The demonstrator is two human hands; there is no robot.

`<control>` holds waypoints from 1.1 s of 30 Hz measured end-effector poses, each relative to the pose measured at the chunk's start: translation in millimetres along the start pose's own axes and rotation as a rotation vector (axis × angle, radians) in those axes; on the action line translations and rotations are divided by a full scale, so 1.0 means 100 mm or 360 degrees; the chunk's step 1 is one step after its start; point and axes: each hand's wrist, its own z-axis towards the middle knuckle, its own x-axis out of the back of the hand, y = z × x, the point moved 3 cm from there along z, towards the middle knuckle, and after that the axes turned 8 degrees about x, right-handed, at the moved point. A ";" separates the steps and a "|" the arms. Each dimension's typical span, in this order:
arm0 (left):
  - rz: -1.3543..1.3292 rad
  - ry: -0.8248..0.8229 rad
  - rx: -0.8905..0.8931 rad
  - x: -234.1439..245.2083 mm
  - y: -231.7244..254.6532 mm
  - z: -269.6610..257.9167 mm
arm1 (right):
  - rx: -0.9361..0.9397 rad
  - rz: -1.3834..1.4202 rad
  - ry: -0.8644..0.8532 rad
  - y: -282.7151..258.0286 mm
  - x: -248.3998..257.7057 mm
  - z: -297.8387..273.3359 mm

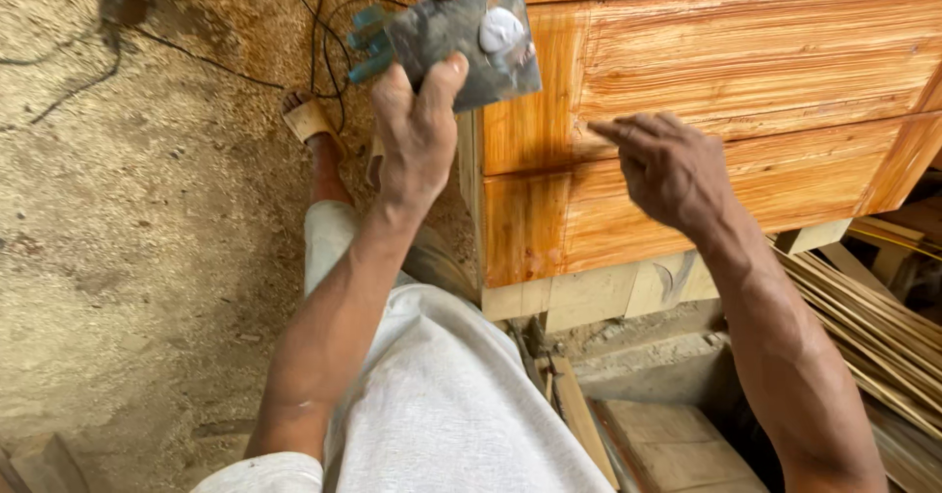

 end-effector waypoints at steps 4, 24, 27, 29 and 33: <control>-0.1259 -0.0079 0.0846 -0.32 -0.35 -0.02 | -0.0001 -0.0124 -0.0152 0.23 -0.08 0.20; -0.1897 0.0069 0.1777 0.47 -0.23 -0.38 | 0.0113 0.0000 0.0076 0.08 -0.12 0.32; -0.2060 0.0149 0.1741 0.52 -0.31 -0.48 | -0.0109 0.0049 0.0084 0.05 -0.26 0.33; -0.2069 0.0103 0.1775 0.52 -0.34 -0.55 | -0.0022 -0.0042 0.0133 -0.01 -0.36 0.33; -0.2077 0.0075 0.1770 0.55 -0.34 -0.66 | 0.0002 0.0040 0.0068 -0.15 -0.37 0.24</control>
